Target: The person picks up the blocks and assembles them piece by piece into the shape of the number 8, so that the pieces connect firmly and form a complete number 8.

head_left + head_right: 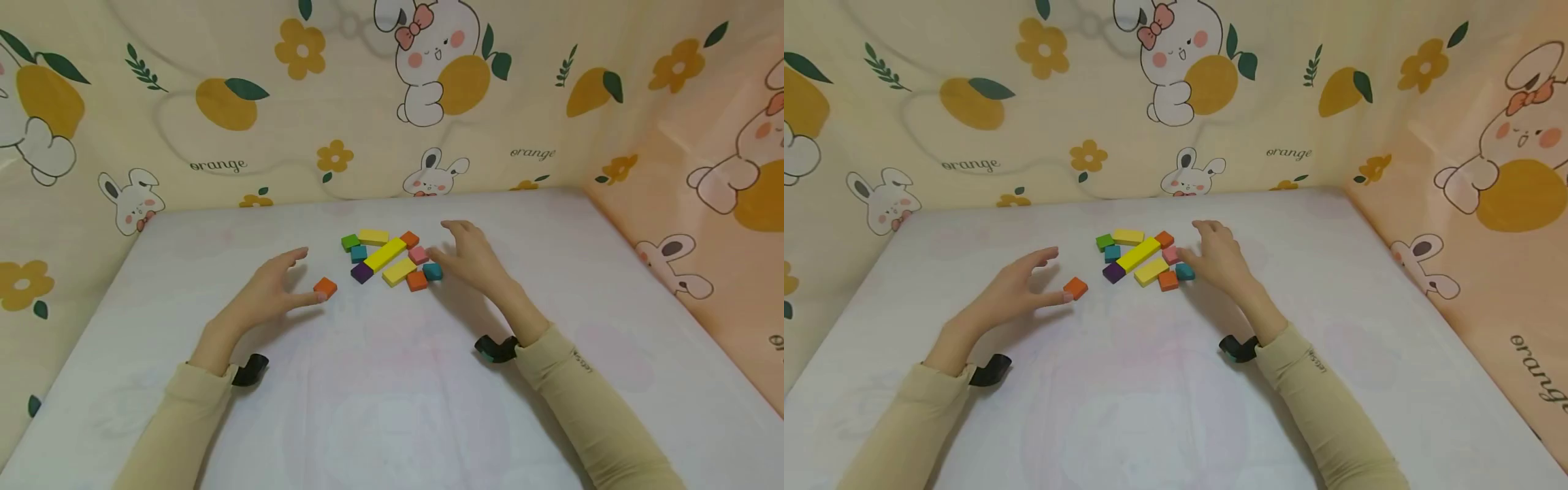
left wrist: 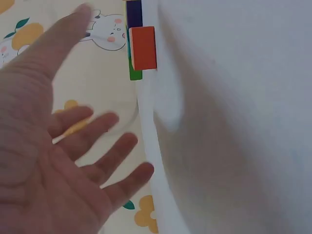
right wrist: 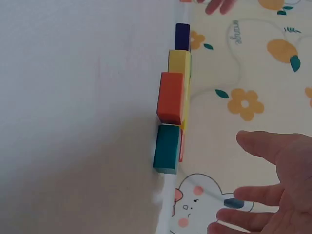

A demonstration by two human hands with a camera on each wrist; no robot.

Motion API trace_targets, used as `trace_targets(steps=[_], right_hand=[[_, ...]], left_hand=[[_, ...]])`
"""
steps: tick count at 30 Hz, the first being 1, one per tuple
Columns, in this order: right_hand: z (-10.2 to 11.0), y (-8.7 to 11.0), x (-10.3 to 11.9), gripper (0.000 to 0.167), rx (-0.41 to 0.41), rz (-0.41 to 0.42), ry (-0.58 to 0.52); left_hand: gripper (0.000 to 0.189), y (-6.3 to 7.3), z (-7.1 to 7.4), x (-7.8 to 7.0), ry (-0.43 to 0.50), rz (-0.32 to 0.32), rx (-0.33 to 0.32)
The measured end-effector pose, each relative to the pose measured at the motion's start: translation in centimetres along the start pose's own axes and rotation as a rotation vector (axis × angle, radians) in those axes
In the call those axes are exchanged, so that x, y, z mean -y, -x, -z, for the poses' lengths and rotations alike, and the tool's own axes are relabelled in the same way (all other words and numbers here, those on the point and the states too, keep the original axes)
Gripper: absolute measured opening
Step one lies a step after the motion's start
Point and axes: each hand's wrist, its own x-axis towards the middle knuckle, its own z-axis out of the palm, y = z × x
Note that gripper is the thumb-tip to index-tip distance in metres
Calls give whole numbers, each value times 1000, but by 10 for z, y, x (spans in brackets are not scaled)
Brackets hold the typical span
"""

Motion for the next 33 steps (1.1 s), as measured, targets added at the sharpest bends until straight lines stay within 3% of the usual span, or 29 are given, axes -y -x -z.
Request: trace_targets(steps=[4, 9, 17, 23, 33], right_hand=[[-4, -2, 3, 64, 19, 2, -21], [-7, -3, 6, 59, 29, 24, -41], [-12, -6, 0, 47, 24, 148, -152], [-15, -8, 0, 44, 62, 160, -174], [-16, -9, 0, 45, 78, 133, -166]], left_hand=[[92, -5, 1, 4, 40, -54, 32], [84, -10, 3, 13, 115, -75, 80], [69, -18, 2, 17, 145, -68, 126], [61, -22, -2, 13, 136, -38, 160], [53, -23, -6, 10, 71, -66, 118]])
